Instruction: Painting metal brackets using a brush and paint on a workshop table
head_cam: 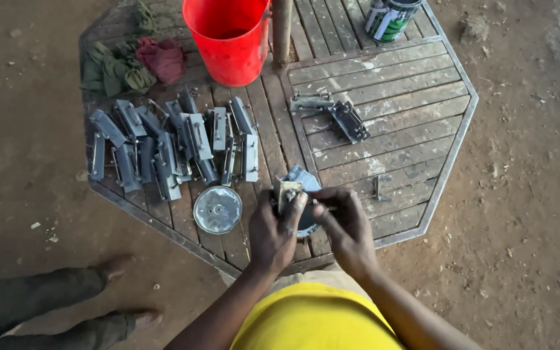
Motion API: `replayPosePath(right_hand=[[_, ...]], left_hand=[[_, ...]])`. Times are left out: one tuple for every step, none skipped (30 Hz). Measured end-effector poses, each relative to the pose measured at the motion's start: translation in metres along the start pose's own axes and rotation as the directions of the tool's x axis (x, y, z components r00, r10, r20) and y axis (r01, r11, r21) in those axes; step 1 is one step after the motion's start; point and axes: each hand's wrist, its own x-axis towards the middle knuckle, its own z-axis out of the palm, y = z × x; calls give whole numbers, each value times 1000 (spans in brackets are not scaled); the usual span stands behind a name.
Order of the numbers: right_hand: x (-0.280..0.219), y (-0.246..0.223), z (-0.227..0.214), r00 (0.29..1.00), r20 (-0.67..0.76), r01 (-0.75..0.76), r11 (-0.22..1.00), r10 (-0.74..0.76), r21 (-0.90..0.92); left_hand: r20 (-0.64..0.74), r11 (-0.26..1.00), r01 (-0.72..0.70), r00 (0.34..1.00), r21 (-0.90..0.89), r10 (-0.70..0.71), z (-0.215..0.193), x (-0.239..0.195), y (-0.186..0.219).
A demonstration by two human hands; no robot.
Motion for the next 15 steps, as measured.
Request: replayPosePath(right_hand=[[1, 5, 0, 1000, -1, -2, 1000, 2, -2], [2, 10, 1, 996, -40, -77, 997, 78, 18], [4, 15, 1, 985, -77, -150, 988, 153, 42], [6, 22, -1, 985, -77, -151, 988, 153, 39], [8, 29, -4, 990, -64, -132, 989, 127, -68], [10, 35, -5, 994, -47, -110, 979, 103, -173], [3, 30, -4, 994, -46, -110, 979, 104, -174], [-2, 25, -4, 981, -29, -196, 965, 193, -176], [-7, 19, -4, 959, -13, -279, 943, 281, -181], [-1, 18, -3, 961, -7, -274, 946, 277, -176], [4, 17, -2, 974, 0, -222, 960, 225, -171], [5, 14, -6, 983, -7, -179, 968, 181, -175], [8, 37, -8, 983, -14, -184, 966, 185, -179], [11, 61, -10, 987, -8, -162, 987, 162, 15], [13, 84, -12, 990, -7, -134, 969, 138, 209]], left_hand=[[2, 1000, 2, 1000, -1, -2, 1, -1, 3], [19, 1000, 16, 1000, -6, -16, 1, -1, 7], [36, 999, 31, 999, -11, -30, 2, -1, 10], [36, 999, 32, 999, -13, -31, 4, 0, 12], [37, 998, 53, 998, -17, -52, 5, 1, 13], [38, 997, 74, 997, -19, -73, 5, 2, 14], [37, 997, 75, 997, -19, -74, 8, 1, 7], [12, 1000, -3, 1000, 6, 3, 12, 2, 1], [-11, 996, -81, 997, 33, 81, 15, 2, -5], [-17, 996, -86, 996, 38, 86, 15, 4, -5], [-34, 997, -78, 996, 30, 79, 16, 6, -6], [-36, 998, -61, 997, 15, 62, 19, 3, -6], [-28, 998, -58, 998, 11, 59, 17, 5, 1], [-48, 998, -65, 997, 3, 65, 15, 7, 8], [-67, 997, -72, 995, -5, 71, 12, 9, 16]])
